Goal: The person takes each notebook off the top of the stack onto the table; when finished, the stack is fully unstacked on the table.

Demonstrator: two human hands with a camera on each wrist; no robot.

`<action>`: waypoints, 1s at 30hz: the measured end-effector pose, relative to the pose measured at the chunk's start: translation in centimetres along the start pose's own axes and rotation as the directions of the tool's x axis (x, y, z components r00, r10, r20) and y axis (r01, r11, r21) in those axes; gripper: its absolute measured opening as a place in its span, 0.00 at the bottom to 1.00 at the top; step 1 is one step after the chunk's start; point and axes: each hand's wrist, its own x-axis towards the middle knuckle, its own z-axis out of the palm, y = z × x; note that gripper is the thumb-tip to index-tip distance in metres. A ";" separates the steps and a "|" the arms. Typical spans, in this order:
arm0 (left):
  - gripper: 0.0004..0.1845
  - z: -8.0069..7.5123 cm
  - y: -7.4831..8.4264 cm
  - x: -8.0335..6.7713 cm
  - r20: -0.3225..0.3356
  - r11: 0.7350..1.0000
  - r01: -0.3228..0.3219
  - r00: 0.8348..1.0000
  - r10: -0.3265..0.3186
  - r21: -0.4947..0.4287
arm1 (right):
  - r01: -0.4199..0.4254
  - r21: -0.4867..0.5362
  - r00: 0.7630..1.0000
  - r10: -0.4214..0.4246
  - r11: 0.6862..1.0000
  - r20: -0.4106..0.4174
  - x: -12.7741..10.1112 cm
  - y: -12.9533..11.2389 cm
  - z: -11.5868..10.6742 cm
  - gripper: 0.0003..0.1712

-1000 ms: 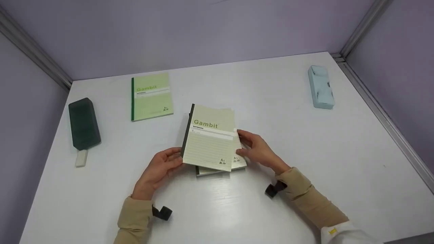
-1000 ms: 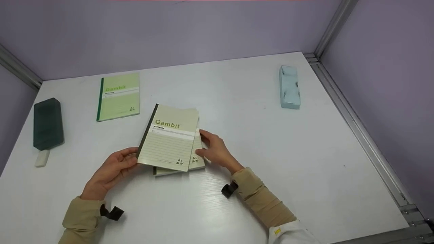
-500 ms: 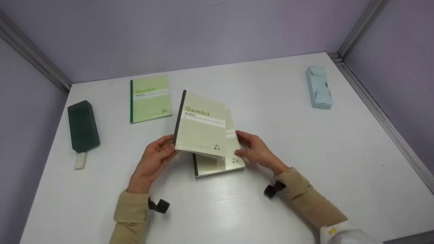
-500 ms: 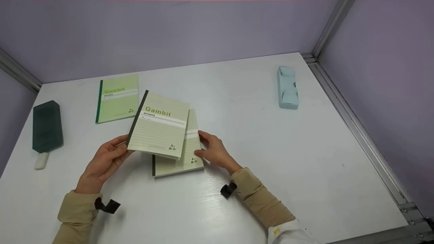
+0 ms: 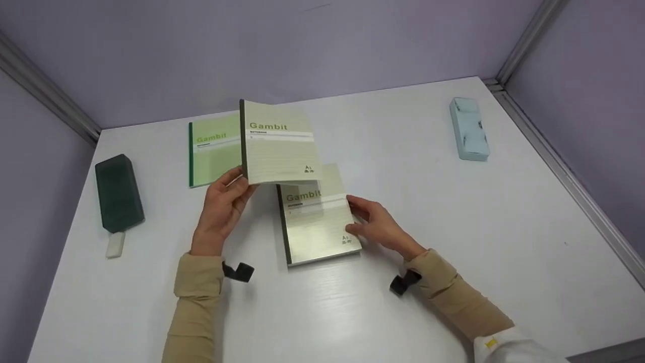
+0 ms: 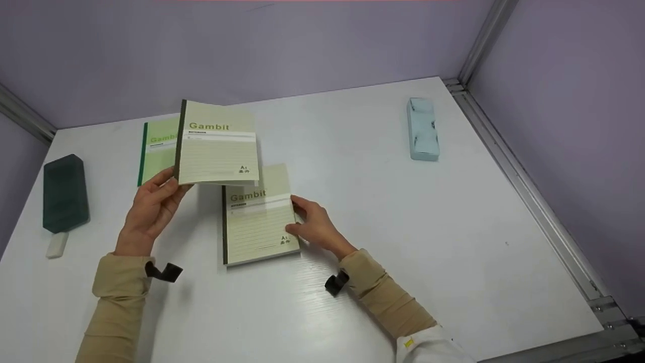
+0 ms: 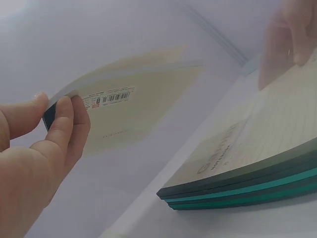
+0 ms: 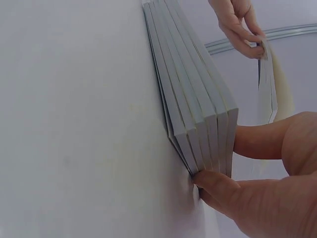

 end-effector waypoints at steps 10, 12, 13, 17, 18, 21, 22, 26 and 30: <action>0.22 -0.3 -1.5 4.5 -0.088 0.996 0.000 0.996 -0.008 -0.091 | 0.021 -0.011 1.000 -0.021 1.000 0.005 0.0 0.1 0.1 0.42; 0.23 -0.5 -1.9 5.3 -0.098 0.996 0.014 0.995 -0.023 -0.091 | 0.023 0.005 1.000 -0.023 1.000 0.007 -0.1 0.1 0.0 0.42; 0.24 -0.7 -2.0 5.7 -0.106 0.996 0.019 0.994 -0.029 -0.092 | 0.024 0.009 1.000 -0.024 1.000 0.009 -0.1 0.1 0.0 0.42; 0.25 -1.2 -2.7 7.2 -0.149 0.995 0.051 0.987 -0.063 -0.084 | 0.030 0.028 0.999 -0.031 0.999 0.030 -0.1 0.2 -0.1 0.42; 0.25 -1.3 -2.8 7.5 -0.163 0.995 0.059 0.984 -0.072 -0.083 | 0.029 0.024 0.999 -0.029 0.999 0.030 -0.1 0.2 -0.1 0.42; 0.26 -1.3 -3.3 8.6 -0.193 0.993 0.092 0.976 -0.104 -0.068 | 0.020 0.021 1.000 -0.020 1.000 0.021 0.0 0.2 -0.2 0.42; 0.26 -1.4 -3.5 8.9 -0.204 0.993 0.101 0.973 -0.112 -0.060 | 0.017 0.018 1.000 -0.017 1.000 0.016 0.0 0.2 -0.2 0.42; 0.26 -1.4 -4.2 10.2 -0.249 0.991 0.130 0.959 -0.137 -0.043 | 0.003 0.001 1.000 -0.003 1.000 0.004 -0.2 -0.3 -0.1 0.42; 0.26 -1.6 -4.8 11.0 -0.284 0.988 0.151 0.948 -0.147 -0.006 | -0.003 -0.003 1.000 0.003 1.000 0.004 -1.0 -2.0 0.1 0.41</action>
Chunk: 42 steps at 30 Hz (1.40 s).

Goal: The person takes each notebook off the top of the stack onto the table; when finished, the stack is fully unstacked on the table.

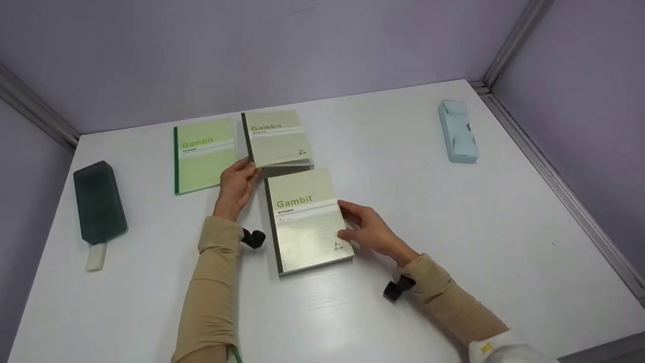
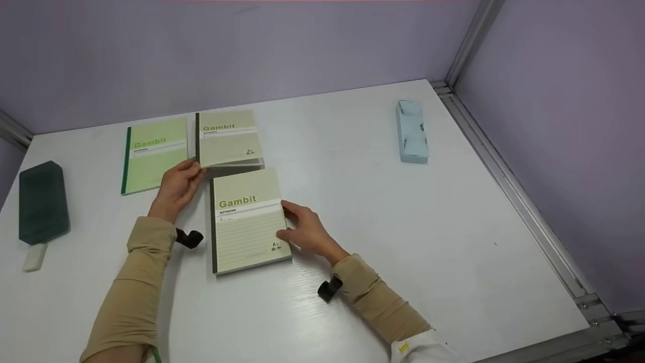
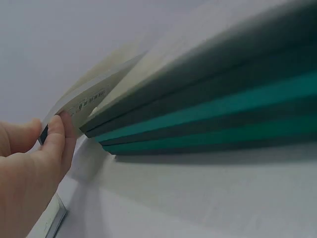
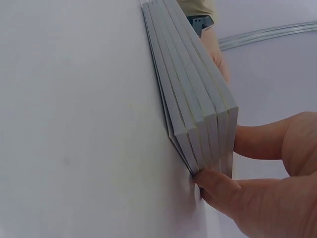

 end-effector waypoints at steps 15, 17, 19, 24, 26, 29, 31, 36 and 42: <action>0.28 -0.9 -0.6 0.0 -0.023 0.990 -0.001 1.000 0.004 0.140 | 0.023 0.022 1.000 -0.023 0.999 -0.002 0.9 2.1 -0.2 0.42; 0.29 -0.9 -0.6 -0.1 -0.015 0.990 0.002 1.000 0.000 0.139 | 0.025 0.020 1.000 -0.025 0.999 0.001 0.8 2.1 -0.2 0.42; 0.29 -0.8 -0.7 -0.1 -0.021 0.989 0.002 1.000 0.001 0.149 | 0.022 0.012 1.000 -0.022 1.000 0.000 0.8 2.2 -0.2 0.42; 0.29 -0.5 -0.7 -0.4 -0.038 0.977 0.012 0.999 -0.004 0.211 | 0.012 0.005 1.000 -0.012 1.000 -0.008 0.9 2.3 -0.2 0.42; 0.28 -0.3 -0.5 -0.6 -0.024 0.971 0.015 1.000 -0.009 0.237 | 0.013 0.005 1.000 -0.013 1.000 -0.008 0.9 2.4 -0.2 0.42; 0.28 0.0 0.0 -1.0 0.010 0.953 0.016 1.000 -0.020 0.304 | 0.018 0.008 1.000 -0.018 1.000 -0.005 0.9 2.4 -0.2 0.41; 0.27 0.1 0.4 -1.4 0.022 0.927 0.004 1.000 -0.014 0.375 | 0.020 0.009 1.000 -0.020 1.000 -0.004 0.9 2.2 -0.2 0.41; 0.27 0.1 1.1 -3.2 0.037 0.842 -0.045 0.999 0.030 0.537 | 0.006 -0.004 1.000 -0.006 1.000 -0.002 0.9 1.7 -0.1 0.41; 0.24 -0.5 0.6 -7.4 0.057 0.776 -0.132 0.991 0.124 0.616 | 0.015 -0.004 1.000 -0.015 1.000 -0.001 0.9 1.9 -0.2 0.41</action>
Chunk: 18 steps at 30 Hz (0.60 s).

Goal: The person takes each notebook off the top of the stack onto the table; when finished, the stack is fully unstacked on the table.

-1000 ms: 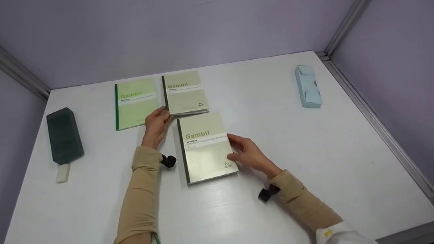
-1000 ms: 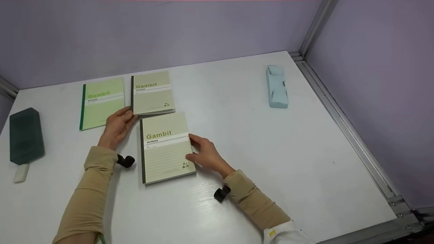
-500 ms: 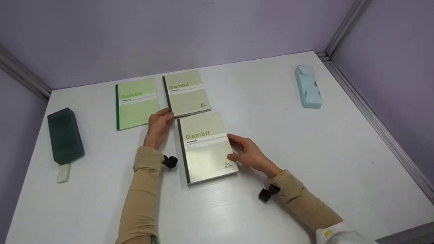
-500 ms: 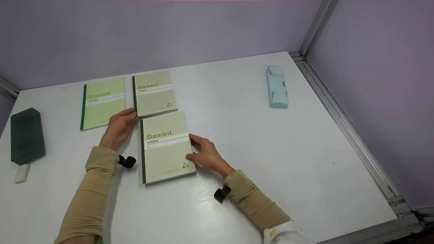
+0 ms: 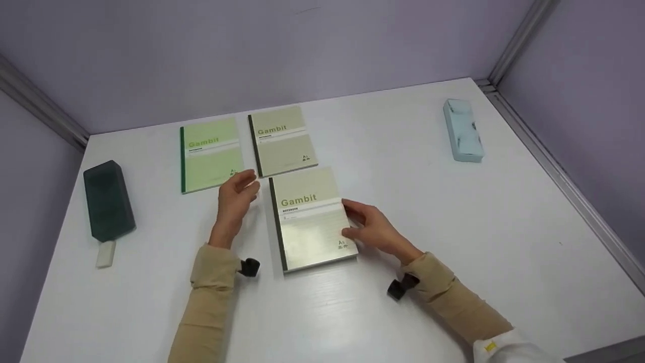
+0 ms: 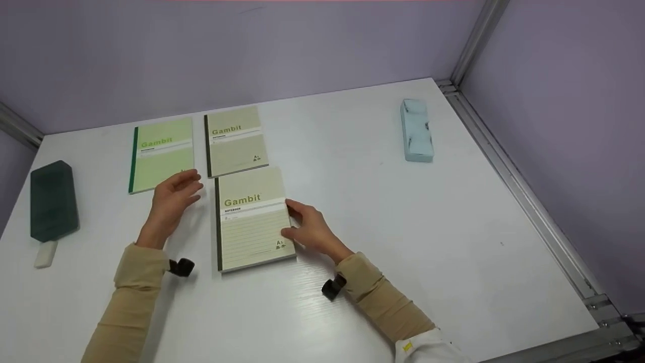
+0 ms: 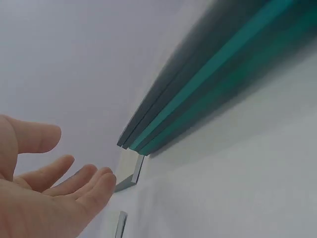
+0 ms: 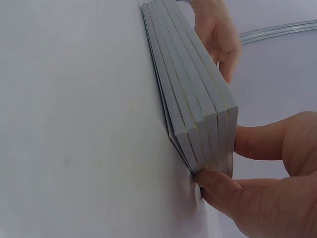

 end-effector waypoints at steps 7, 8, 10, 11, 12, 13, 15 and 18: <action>0.28 0.4 -1.6 -5.0 0.093 0.990 0.058 0.993 -0.071 0.132 | 0.011 0.022 1.000 -0.011 1.000 -0.014 0.0 0.3 0.0 0.41; 0.29 0.5 -1.9 -5.7 0.116 0.987 0.065 0.990 -0.083 0.148 | 0.012 0.020 1.000 -0.011 1.000 -0.013 0.0 0.3 0.0 0.41; 0.30 0.7 -2.5 -6.8 0.160 0.985 0.057 0.984 -0.084 0.164 | 0.013 0.020 1.000 -0.012 1.000 -0.014 0.0 0.3 0.0 0.41; 0.31 0.8 -2.8 -7.3 0.182 0.986 0.048 0.980 -0.077 0.161 | 0.014 0.021 1.000 -0.014 1.000 -0.013 0.0 0.2 0.0 0.41; 0.32 0.9 -3.1 -7.8 0.207 0.987 0.031 0.976 -0.063 0.156 | 0.014 0.021 1.000 -0.014 1.000 -0.014 0.0 0.2 0.1 0.40; 0.32 1.0 -3.4 -8.2 0.231 0.989 0.012 0.972 -0.046 0.147 | 0.015 0.022 1.000 -0.015 1.000 -0.015 0.0 0.2 0.1 0.40; 0.33 1.1 -4.0 -8.8 0.272 0.990 -0.033 0.962 -0.005 0.137 | 0.015 0.021 1.000 -0.015 1.000 -0.016 0.0 0.3 0.1 0.40; 0.36 1.3 -4.7 -9.4 0.328 0.990 -0.092 0.943 0.053 0.104 | 0.012 0.016 1.000 -0.012 1.000 -0.011 0.0 0.3 0.2 0.40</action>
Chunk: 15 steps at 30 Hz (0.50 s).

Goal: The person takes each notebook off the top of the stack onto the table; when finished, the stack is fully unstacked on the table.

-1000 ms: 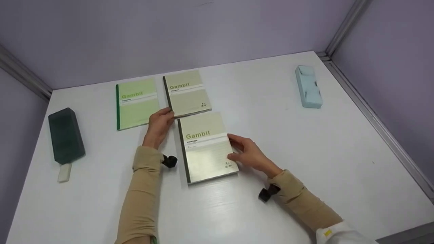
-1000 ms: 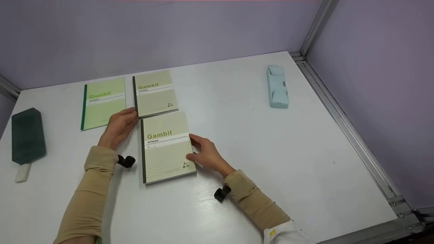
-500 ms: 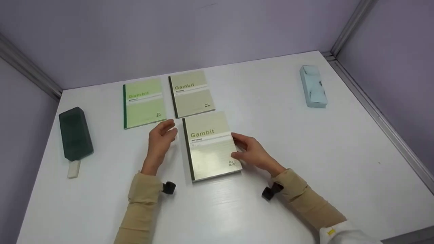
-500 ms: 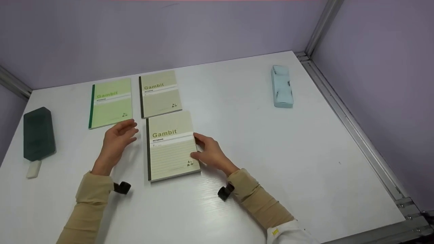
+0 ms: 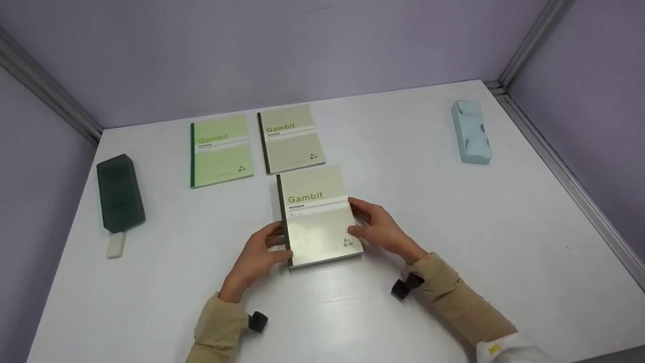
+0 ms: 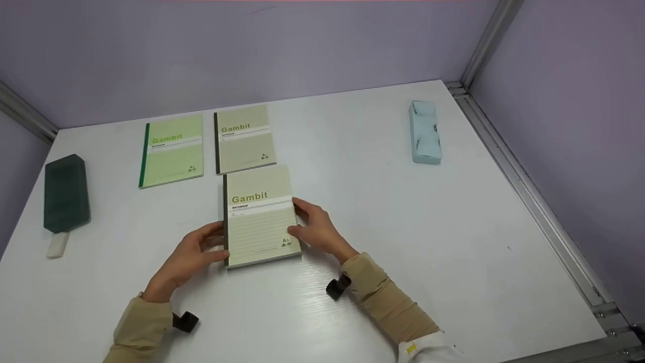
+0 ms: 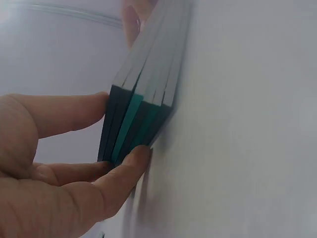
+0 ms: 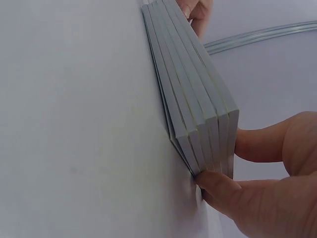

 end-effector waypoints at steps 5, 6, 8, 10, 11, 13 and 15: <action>0.45 0.2 -0.5 -0.8 0.058 0.998 -0.046 0.997 0.048 -0.038 | -0.016 -0.013 1.000 0.016 1.000 0.000 -0.1 0.1 0.0 0.40; 0.47 0.2 -0.6 -0.9 0.067 0.998 -0.049 0.996 0.052 -0.040 | -0.020 -0.014 1.000 0.020 1.000 -0.003 -0.1 0.1 0.0 0.40; 0.49 0.2 -0.8 -1.1 0.071 0.998 -0.048 0.996 0.051 -0.037 | -0.024 -0.020 1.000 0.024 1.000 -0.006 -0.1 0.1 0.0 0.40; 0.50 0.3 -1.0 -1.1 0.067 0.998 -0.052 0.996 0.054 -0.029 | -0.024 -0.019 1.000 0.024 1.000 -0.004 -0.1 0.1 0.0 0.40; 0.50 0.4 -1.0 -1.2 0.059 0.998 -0.054 0.997 0.055 -0.021 | -0.022 -0.012 1.000 0.022 1.000 0.000 -0.1 0.1 0.0 0.40; 0.50 0.5 -1.1 -1.1 0.038 0.998 -0.056 0.998 0.056 -0.001 | -0.016 -0.006 1.000 0.016 1.000 0.007 -0.2 0.0 0.0 0.40; 0.49 0.6 -1.2 -1.1 0.020 0.998 -0.057 0.998 0.056 0.019 | -0.014 0.000 1.000 0.014 1.000 0.008 -0.3 -0.2 0.1 0.39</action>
